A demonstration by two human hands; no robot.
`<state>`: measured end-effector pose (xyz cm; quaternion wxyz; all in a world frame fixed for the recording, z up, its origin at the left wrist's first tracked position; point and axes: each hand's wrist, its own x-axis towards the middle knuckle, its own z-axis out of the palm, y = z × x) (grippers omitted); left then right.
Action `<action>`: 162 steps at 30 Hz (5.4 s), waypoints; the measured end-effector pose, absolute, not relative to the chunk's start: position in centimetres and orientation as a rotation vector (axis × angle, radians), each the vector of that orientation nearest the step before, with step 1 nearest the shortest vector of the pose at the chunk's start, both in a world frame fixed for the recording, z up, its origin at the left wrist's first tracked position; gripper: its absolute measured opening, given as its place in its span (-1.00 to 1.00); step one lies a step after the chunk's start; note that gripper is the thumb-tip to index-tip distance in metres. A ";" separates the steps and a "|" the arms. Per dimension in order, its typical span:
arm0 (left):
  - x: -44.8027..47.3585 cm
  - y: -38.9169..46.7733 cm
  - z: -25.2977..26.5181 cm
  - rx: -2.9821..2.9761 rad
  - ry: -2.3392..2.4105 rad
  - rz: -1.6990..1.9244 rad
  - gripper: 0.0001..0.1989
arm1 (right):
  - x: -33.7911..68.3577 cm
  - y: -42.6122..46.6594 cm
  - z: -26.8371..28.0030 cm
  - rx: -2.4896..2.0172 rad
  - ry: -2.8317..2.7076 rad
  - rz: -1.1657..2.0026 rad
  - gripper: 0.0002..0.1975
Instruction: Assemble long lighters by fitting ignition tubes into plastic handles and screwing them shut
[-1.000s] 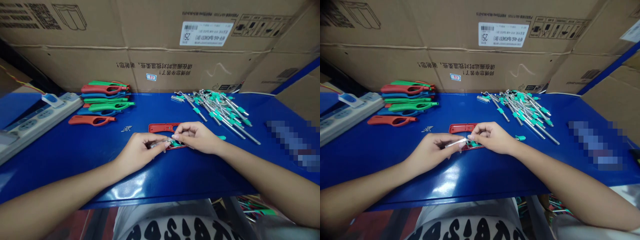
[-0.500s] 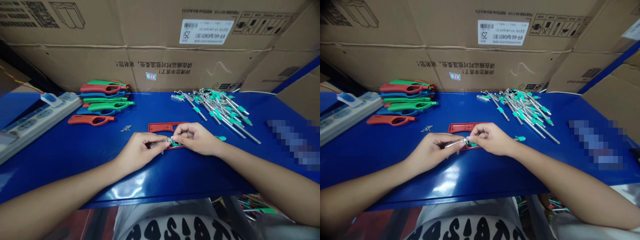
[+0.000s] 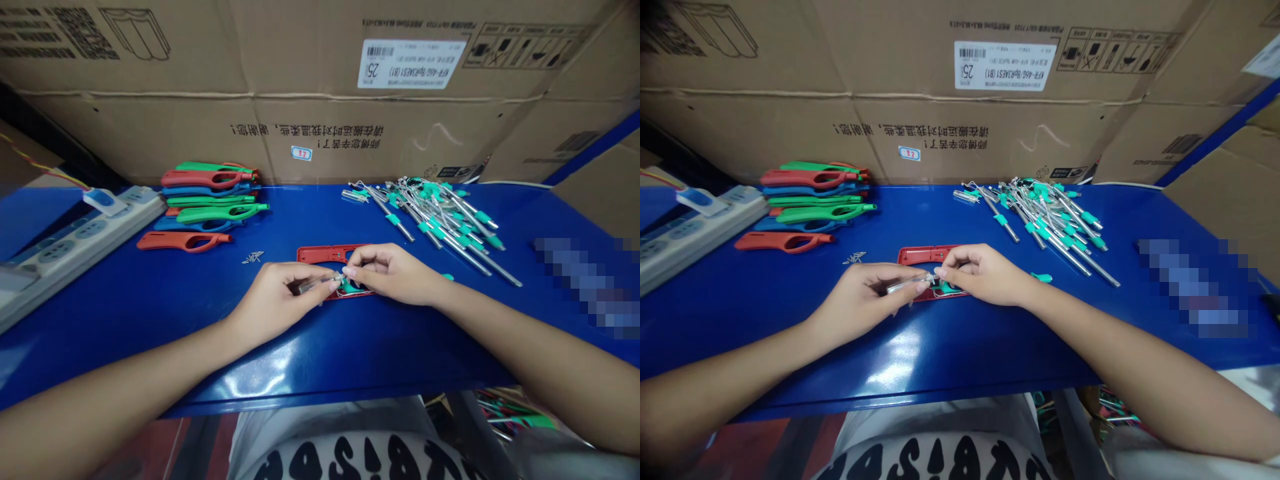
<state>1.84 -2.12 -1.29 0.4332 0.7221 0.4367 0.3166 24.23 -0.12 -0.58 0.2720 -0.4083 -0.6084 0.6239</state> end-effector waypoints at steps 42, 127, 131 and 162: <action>2.2 -2.4 -1.1 1.705 1.079 0.908 -0.79 | 23.5 -0.9 -0.5 -1.133 -1.523 1.589 -0.56; 0.3 -1.4 -0.3 2.363 1.045 0.583 -0.85 | 24.7 0.2 -1.2 -1.193 -1.581 1.402 -0.68; 0.2 -1.1 -0.2 2.360 0.959 0.584 -0.81 | 24.7 0.2 -1.3 -1.185 -1.587 1.386 -0.68; 0.7 -2.2 0.3 2.316 1.157 0.433 -0.86 | 25.0 -0.8 -2.0 -0.751 -2.273 0.759 -0.81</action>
